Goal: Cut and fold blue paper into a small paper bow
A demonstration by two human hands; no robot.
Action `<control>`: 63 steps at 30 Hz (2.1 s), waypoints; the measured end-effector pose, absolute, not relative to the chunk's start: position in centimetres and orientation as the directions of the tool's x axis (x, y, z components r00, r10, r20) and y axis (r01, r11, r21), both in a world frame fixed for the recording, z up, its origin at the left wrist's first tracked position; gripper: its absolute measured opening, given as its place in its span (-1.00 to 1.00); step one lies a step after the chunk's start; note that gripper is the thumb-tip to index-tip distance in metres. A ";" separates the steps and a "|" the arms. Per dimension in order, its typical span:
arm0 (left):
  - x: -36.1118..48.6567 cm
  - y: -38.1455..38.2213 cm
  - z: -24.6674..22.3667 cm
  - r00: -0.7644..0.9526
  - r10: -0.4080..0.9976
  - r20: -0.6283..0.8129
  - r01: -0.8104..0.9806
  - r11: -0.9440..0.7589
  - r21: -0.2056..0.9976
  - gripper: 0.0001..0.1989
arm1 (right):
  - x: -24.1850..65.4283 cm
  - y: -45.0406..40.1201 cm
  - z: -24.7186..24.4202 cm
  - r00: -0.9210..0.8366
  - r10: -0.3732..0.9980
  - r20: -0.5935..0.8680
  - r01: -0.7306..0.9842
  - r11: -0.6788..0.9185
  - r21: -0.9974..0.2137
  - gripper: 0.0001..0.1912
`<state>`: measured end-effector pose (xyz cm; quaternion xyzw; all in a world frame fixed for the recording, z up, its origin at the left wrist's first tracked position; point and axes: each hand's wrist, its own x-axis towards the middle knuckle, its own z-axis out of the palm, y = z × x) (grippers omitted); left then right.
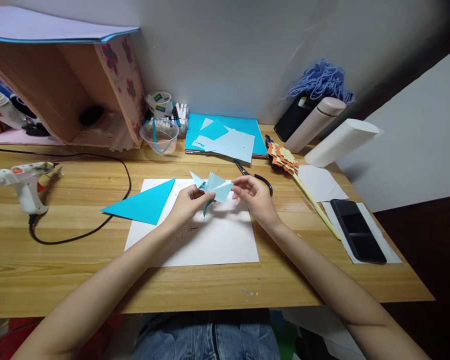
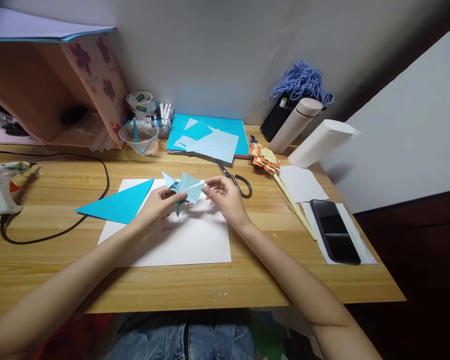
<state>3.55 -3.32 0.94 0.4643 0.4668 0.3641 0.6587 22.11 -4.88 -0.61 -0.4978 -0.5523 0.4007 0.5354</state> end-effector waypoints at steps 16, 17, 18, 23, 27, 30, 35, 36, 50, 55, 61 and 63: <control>3.6 -3.4 1.3 0.365 0.849 -0.382 0.044 0.394 0.918 -0.75 | 21.6 -5.4 -0.4 -0.029 0.997 0.069 0.100 0.071 -0.992 -0.74; 3.6 -3.4 1.5 0.360 0.848 -0.388 0.042 0.401 0.915 -0.75 | 21.7 -5.5 -0.4 -0.020 0.997 0.080 0.090 0.082 -0.993 -0.73; 3.6 -3.4 1.6 0.352 0.850 -0.392 0.038 0.406 0.913 -0.76 | 21.7 -5.5 -0.4 -0.020 0.994 0.105 0.087 0.107 -0.990 -0.72; 3.4 -3.3 1.2 0.340 0.850 -0.402 -0.056 0.445 0.894 -0.76 | 22.2 -5.6 0.1 -0.274 0.905 0.325 0.261 0.396 -0.880 -0.68; 3.2 -3.2 0.4 0.418 0.820 -0.390 -0.147 0.485 0.862 -0.69 | 22.3 -5.7 0.7 -0.359 0.808 0.467 0.417 0.587 -0.694 -0.87; 3.2 -3.2 0.0 0.428 0.819 -0.382 -0.161 0.485 0.860 -0.69 | 22.2 -5.7 0.7 -0.343 0.775 0.531 0.441 0.631 -0.638 -0.93; 3.2 -3.3 0.0 0.436 0.814 -0.385 -0.165 0.492 0.855 -0.70 | 22.0 -5.9 0.4 -0.296 0.806 0.513 0.452 0.591 -0.668 -0.91; 3.2 -3.2 0.0 0.436 0.811 -0.390 -0.170 0.500 0.849 -0.69 | 21.9 -5.9 0.4 -0.283 0.822 0.494 0.452 0.568 -0.688 -0.91; 3.3 -3.1 -0.4 0.422 0.825 -0.375 -0.206 0.490 0.847 -0.67 | 21.1 -6.2 0.1 -0.211 0.923 0.322 0.422 0.383 -0.821 -0.86; 3.4 -3.1 -0.5 0.447 0.823 -0.349 -0.160 0.458 0.875 -0.65 | 21.0 -6.1 -0.5 -0.159 0.948 0.275 0.346 0.314 -0.884 -0.88; 3.4 -3.3 0.4 0.390 0.846 -0.364 -0.041 0.410 0.911 -0.75 | 20.9 -6.1 -0.7 -0.127 0.959 0.252 0.318 0.280 -0.906 -0.88; 3.4 -3.3 0.4 0.396 0.846 -0.357 -0.016 0.395 0.919 -0.74 | 20.9 -6.1 -0.7 -0.125 0.961 0.247 0.324 0.275 -0.905 -0.88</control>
